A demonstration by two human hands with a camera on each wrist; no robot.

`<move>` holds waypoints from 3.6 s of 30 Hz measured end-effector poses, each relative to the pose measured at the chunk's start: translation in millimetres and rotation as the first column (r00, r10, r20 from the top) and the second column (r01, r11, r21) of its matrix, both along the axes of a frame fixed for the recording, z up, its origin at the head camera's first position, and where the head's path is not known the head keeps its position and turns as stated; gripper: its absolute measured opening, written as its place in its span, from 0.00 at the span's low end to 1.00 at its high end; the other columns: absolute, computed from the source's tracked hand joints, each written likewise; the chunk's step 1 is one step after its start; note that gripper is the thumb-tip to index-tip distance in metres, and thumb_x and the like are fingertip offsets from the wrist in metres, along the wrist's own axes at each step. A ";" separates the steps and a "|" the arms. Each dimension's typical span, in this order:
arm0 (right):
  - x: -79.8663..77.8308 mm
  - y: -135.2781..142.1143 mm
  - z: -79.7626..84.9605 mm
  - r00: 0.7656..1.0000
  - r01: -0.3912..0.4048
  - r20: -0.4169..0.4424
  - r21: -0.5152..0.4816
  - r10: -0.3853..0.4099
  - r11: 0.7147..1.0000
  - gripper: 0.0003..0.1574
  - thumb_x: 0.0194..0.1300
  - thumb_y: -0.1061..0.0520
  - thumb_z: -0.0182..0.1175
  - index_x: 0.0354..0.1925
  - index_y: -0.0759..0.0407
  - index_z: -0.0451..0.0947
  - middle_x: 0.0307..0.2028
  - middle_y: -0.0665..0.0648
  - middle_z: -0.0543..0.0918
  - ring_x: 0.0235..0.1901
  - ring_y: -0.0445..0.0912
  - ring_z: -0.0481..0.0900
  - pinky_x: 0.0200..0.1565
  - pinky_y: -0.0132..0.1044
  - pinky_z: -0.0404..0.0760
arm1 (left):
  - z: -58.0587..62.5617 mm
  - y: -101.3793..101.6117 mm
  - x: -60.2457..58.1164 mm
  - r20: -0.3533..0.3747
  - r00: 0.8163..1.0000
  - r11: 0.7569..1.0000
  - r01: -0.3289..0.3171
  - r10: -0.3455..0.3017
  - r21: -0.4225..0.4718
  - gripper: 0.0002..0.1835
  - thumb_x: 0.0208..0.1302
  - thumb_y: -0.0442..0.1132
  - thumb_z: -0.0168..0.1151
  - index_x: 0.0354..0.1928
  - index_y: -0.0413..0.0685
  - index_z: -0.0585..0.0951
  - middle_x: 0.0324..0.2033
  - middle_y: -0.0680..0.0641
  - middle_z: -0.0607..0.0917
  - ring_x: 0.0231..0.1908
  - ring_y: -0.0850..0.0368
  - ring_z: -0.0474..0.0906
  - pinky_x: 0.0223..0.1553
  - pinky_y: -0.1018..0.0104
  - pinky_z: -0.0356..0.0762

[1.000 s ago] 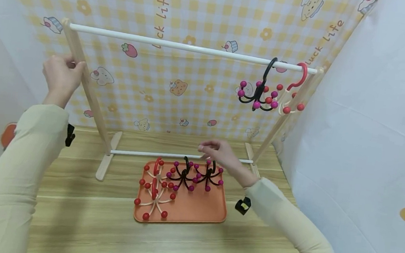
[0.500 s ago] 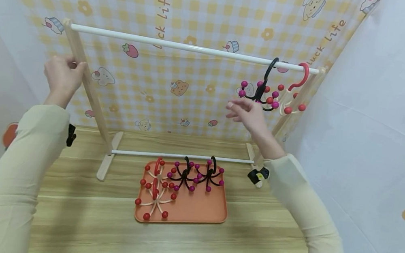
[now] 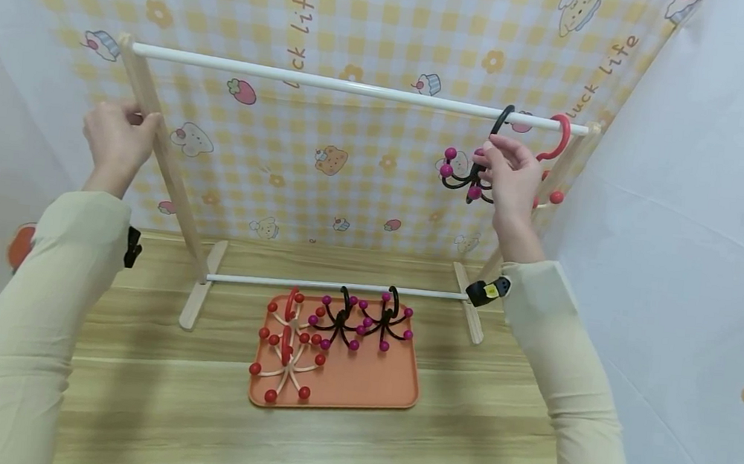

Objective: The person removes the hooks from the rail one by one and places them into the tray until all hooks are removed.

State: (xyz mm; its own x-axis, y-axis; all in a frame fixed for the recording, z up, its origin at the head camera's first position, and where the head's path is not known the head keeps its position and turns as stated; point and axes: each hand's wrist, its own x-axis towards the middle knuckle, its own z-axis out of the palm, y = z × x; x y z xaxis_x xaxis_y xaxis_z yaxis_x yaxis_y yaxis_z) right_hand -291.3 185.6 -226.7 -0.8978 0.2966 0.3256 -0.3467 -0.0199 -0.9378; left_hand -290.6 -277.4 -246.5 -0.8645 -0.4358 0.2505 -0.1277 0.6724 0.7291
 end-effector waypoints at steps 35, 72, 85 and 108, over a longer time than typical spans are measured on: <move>-20.9 16.4 30.0 0.977 0.065 0.202 0.034 -0.070 0.997 0.15 0.55 0.56 0.61 0.42 0.60 0.76 0.38 0.57 0.80 0.29 0.43 0.79 0.27 0.26 0.75 | 1.2 1.5 -1.8 -0.033 0.999 0.999 -0.027 0.025 -0.042 0.21 0.62 0.46 0.46 0.54 0.44 0.73 0.47 0.40 0.76 0.50 0.47 0.70 0.31 0.76 0.70; 27.8 -16.3 20.8 0.956 -0.290 0.090 0.126 0.280 0.949 0.13 0.56 0.58 0.61 0.39 0.66 0.75 0.32 0.57 0.81 0.27 0.46 0.79 0.35 0.34 0.77 | 1.0 0.7 -2.0 -0.028 0.999 1.000 -0.024 0.023 -0.020 0.21 0.62 0.47 0.48 0.54 0.45 0.73 0.47 0.40 0.76 0.49 0.48 0.70 0.28 0.77 0.67; 45.2 -26.6 -14.1 0.922 -0.378 0.155 0.169 0.355 0.910 0.06 0.58 0.60 0.58 0.35 0.61 0.76 0.32 0.55 0.82 0.26 0.45 0.79 0.34 0.36 0.77 | 2.3 1.4 -2.1 -0.030 0.999 0.999 -0.022 0.021 -0.032 0.21 0.62 0.46 0.46 0.54 0.43 0.73 0.47 0.39 0.76 0.50 0.46 0.69 0.25 0.79 0.66; 74.7 -45.7 -71.9 0.824 -0.527 0.358 0.199 0.439 0.826 0.17 0.58 0.57 0.58 0.41 0.69 0.73 0.37 0.63 0.80 0.26 0.47 0.79 0.35 0.39 0.77 | 1.3 1.1 0.1 -0.045 0.999 1.000 0.002 -0.003 -0.024 0.22 0.63 0.46 0.46 0.53 0.40 0.73 0.47 0.38 0.76 0.53 0.46 0.66 0.48 0.62 0.65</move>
